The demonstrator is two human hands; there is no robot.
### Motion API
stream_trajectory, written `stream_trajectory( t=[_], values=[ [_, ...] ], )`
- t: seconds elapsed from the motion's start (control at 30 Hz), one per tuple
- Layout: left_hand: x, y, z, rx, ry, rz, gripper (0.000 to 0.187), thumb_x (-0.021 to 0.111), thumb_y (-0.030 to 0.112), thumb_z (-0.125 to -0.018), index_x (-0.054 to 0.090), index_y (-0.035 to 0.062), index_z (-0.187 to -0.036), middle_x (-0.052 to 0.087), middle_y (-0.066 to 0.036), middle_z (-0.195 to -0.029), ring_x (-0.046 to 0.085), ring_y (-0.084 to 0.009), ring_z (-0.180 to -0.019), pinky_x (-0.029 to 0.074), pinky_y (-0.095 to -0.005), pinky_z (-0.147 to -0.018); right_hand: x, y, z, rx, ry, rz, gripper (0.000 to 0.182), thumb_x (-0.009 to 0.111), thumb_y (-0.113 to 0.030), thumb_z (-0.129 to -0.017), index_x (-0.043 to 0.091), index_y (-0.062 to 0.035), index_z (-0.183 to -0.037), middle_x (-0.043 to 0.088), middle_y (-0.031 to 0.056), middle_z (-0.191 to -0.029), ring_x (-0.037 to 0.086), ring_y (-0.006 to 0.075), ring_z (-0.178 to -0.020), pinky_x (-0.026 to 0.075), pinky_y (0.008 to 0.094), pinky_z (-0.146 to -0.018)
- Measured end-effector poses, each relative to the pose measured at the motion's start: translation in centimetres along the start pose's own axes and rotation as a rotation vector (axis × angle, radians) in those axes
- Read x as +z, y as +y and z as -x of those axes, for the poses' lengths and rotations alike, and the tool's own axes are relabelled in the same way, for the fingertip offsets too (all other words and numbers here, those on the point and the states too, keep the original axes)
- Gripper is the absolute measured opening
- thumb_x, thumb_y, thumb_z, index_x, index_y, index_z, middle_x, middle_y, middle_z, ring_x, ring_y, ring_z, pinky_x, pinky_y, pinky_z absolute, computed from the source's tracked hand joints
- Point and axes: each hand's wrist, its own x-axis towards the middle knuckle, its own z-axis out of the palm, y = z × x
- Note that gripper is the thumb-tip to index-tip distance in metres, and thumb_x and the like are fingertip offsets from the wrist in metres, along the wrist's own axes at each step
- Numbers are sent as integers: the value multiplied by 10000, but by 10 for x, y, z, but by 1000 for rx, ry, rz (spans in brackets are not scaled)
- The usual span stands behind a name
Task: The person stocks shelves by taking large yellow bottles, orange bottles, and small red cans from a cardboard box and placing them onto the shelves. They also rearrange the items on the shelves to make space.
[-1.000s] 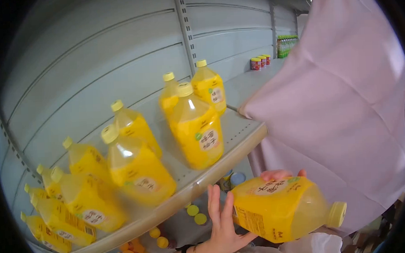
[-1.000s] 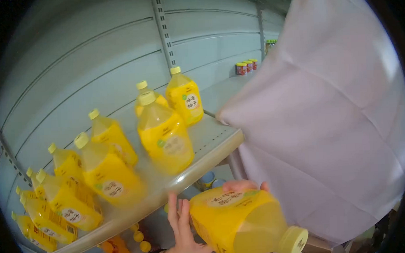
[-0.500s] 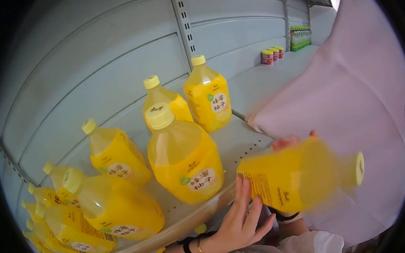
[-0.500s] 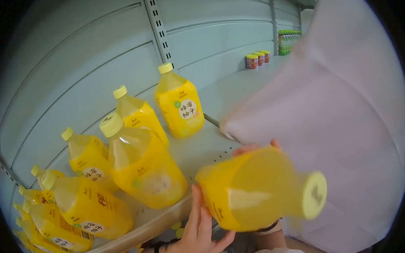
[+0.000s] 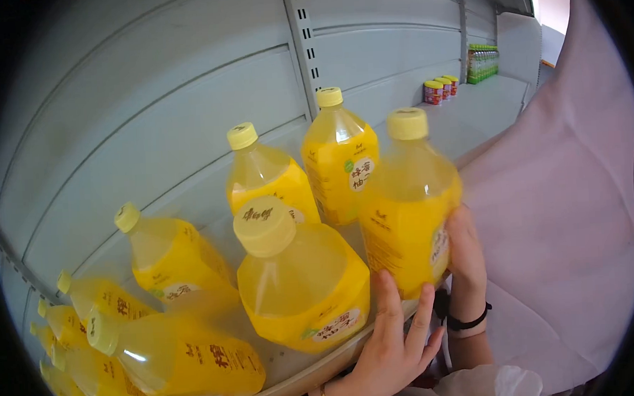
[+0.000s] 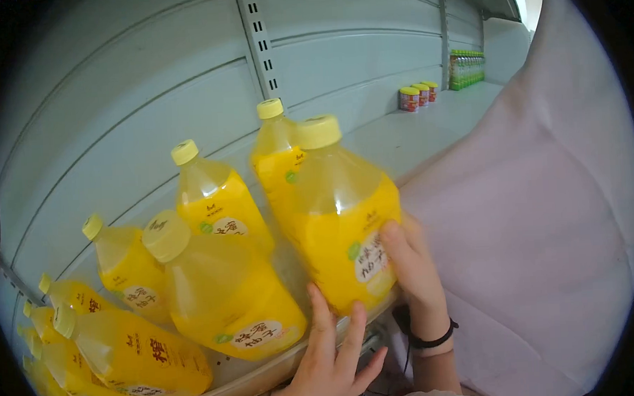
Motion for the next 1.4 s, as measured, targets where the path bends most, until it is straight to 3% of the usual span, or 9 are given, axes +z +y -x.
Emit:
stream_trajectory(
  t=[0.23, 0.63, 0.73, 0.8, 0.9, 1.03, 1.1, 1.2, 1.4],
  values=[
    [-6, -3, -2, 49, -124, -8, 607, 609, 284, -863, 410, -51, -1328, 327, -395, -1336, 414, -539, -1196, 438, -402, -950, -3, 12, -18, -70, -113, 171, 518, 503, -297, -949, 384, 15, -1345, 499, 95, -1281, 447, 171, -1175, 344, 317, -1002],
    [-3, 0, 43, 121, -323, 171, 554, 611, 307, -856, 458, 23, -1307, 416, -213, -1365, 514, -325, -1186, 528, -326, -810, -2, 16, -21, -2, -75, -63, 557, 462, -277, -972, 262, -27, -1428, 394, 106, -1408, 373, 207, -1285, 274, 347, -1080],
    [-9, 1, 66, 111, -430, 228, 545, 594, 329, -863, 462, 27, -1297, 444, -189, -1342, 588, -289, -1062, 546, -324, -745, 9, 13, -11, -302, 219, -211, 568, 451, -256, -971, 208, -44, -1439, 374, 149, -1415, 365, 254, -1300, 290, 379, -1078],
    [-13, 2, 77, 88, -474, 240, 534, 581, 327, -870, 458, 35, -1300, 482, -179, -1301, 599, -291, -1018, 546, -327, -746, 11, 17, 10, -568, 671, 42, 549, 433, -232, -969, 199, -53, -1433, 384, 187, -1386, 391, 282, -1270, 328, 409, -1048],
    [-22, 9, 90, 38, -467, 127, 524, 598, 329, -869, 467, 54, -1295, 529, -170, -1249, 605, -284, -1033, 551, -328, -740, 43, 23, 59, -552, 969, 52, 511, 425, -202, -964, 236, -49, -1414, 415, 193, -1340, 437, 281, -1212, 361, 409, -1006],
    [-38, 14, 124, 67, -424, 125, 541, 622, 323, -847, 467, 59, -1293, 570, -138, -1157, 632, -273, -933, 545, -333, -717, 86, 52, 134, -425, 994, 44, 495, 432, -183, -962, 259, -48, -1405, 438, 176, -1309, 481, 258, -1140, 401, 387, -946],
    [-56, 23, 140, 24, -526, 114, 542, 625, 323, -845, 468, 64, -1294, 575, -129, -1103, 632, -277, -891, 541, -345, -698, 106, 65, 164, -231, 805, 31, 521, 435, -151, -939, 243, -81, -1418, 426, 149, -1315, 474, 231, -1141, 388, 352, -943],
    [-84, 35, 167, -39, -663, 89, 543, 635, 324, -839, 474, 81, -1297, 570, -114, -976, 623, -294, -809, 524, -383, -644, 149, 57, 198, -176, 752, 23, 508, 454, -194, -947, 271, -66, -1404, 447, 147, -1280, 514, 226, -1084, 423, 348, -903],
    [-149, 47, 255, -22, -542, 131, 577, 712, 226, -779, 488, 66, -1286, 567, -137, -962, 592, -307, -793, 498, -387, -657, 236, 44, 271, -166, 679, -73, 403, 422, -151, -966, 362, -79, -1358, 472, 99, -1245, 522, 189, -1064, 424, 321, -892]
  ],
)
